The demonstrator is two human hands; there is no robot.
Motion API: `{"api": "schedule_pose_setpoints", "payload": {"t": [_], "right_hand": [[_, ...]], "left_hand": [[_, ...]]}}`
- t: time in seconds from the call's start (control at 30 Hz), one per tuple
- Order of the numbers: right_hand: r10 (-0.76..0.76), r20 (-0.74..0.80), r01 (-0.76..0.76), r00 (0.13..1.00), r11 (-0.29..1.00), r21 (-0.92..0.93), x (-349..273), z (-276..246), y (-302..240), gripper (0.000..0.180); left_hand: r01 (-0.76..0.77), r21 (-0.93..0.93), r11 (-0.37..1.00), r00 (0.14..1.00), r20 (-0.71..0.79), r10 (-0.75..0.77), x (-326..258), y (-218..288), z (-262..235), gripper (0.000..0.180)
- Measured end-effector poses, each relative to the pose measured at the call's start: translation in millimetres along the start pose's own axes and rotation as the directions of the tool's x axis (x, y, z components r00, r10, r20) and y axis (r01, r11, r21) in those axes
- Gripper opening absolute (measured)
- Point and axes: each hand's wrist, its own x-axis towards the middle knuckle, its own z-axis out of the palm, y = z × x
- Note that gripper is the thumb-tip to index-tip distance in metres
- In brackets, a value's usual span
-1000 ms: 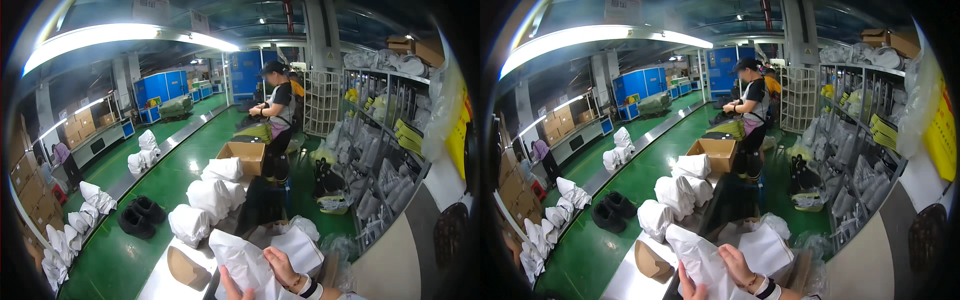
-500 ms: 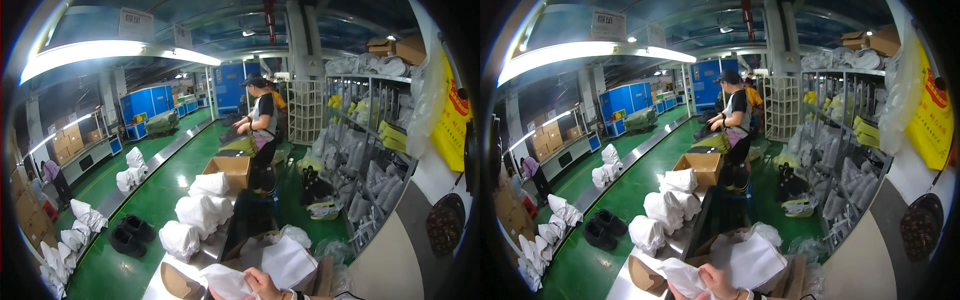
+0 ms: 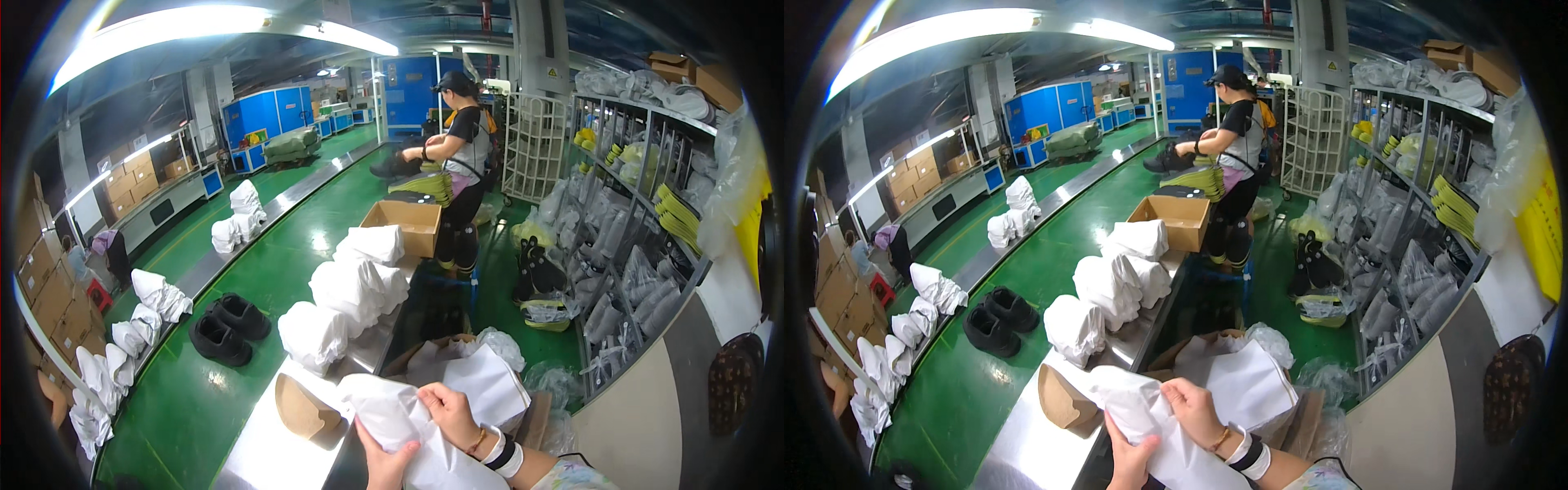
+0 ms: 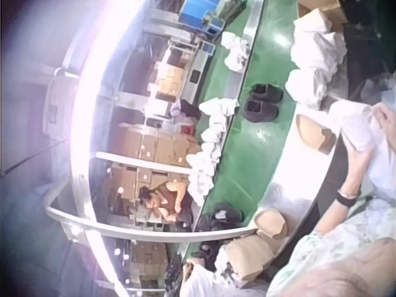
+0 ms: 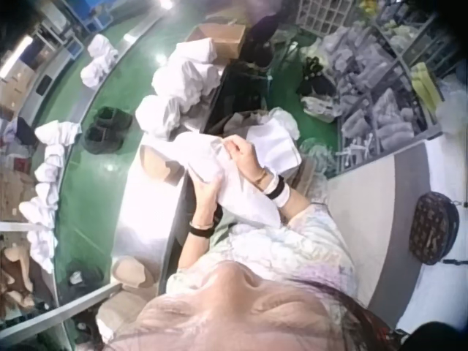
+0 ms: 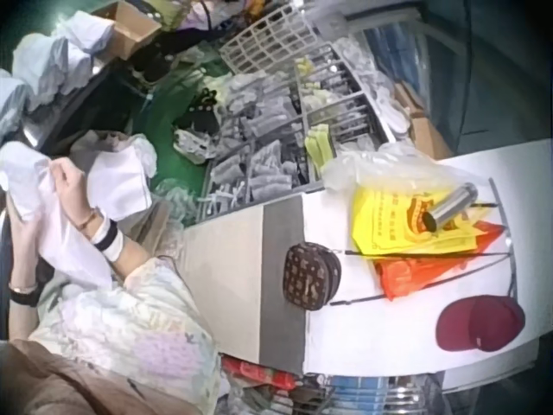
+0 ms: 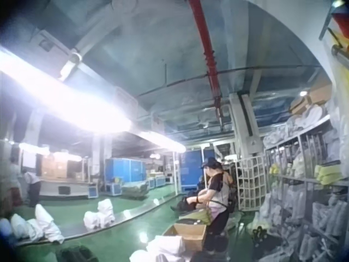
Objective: Stuffing shoes with paper forms and preparing them for packaging on a manufacturing assembly line.
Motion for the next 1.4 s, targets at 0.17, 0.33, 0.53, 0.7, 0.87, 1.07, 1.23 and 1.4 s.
{"api": "schedule_pose_setpoints", "payload": {"t": [0.17,0.33,0.53,0.7,0.87,1.07,1.23,1.4], "right_hand": [[0.184,0.243,-0.287,0.952,0.812,0.508,-5,-2,23,0.016],[0.121,0.465,-0.363,0.877,0.802,0.474,4,-1,13,0.015],[-0.004,0.243,-0.037,0.97,0.986,0.164,29,-6,20,0.019],[0.178,0.435,-0.427,0.883,0.691,0.584,26,0,46,0.022],[0.225,0.509,-0.53,0.831,0.596,0.602,45,22,14,0.024],[0.208,0.432,-0.452,0.877,0.658,0.601,3,19,22,0.024],[0.206,0.348,-0.387,0.914,0.698,0.603,4,25,11,0.024],[0.214,0.225,-0.309,0.951,0.734,0.605,7,28,0,0.024]], "left_hand": [[0.291,-0.311,0.905,0.945,0.241,-0.221,-2,-3,-12,0.08],[0.495,-0.425,0.758,0.862,0.348,-0.368,-7,-11,-22,0.073],[0.471,-0.618,0.629,0.882,0.341,-0.325,3,-18,-22,0.068],[0.422,-0.597,0.682,0.887,0.429,-0.172,12,6,-19,0.058],[0.422,-0.57,0.705,0.892,0.4,-0.211,2,2,-19,0.063],[0.347,-0.598,0.722,0.937,0.251,-0.243,-2,9,-9,0.064],[0.345,-0.613,0.711,0.938,0.242,-0.246,0,15,-13,0.062],[0.34,-0.502,0.795,0.938,0.245,-0.246,-4,9,-21,0.063]]}}
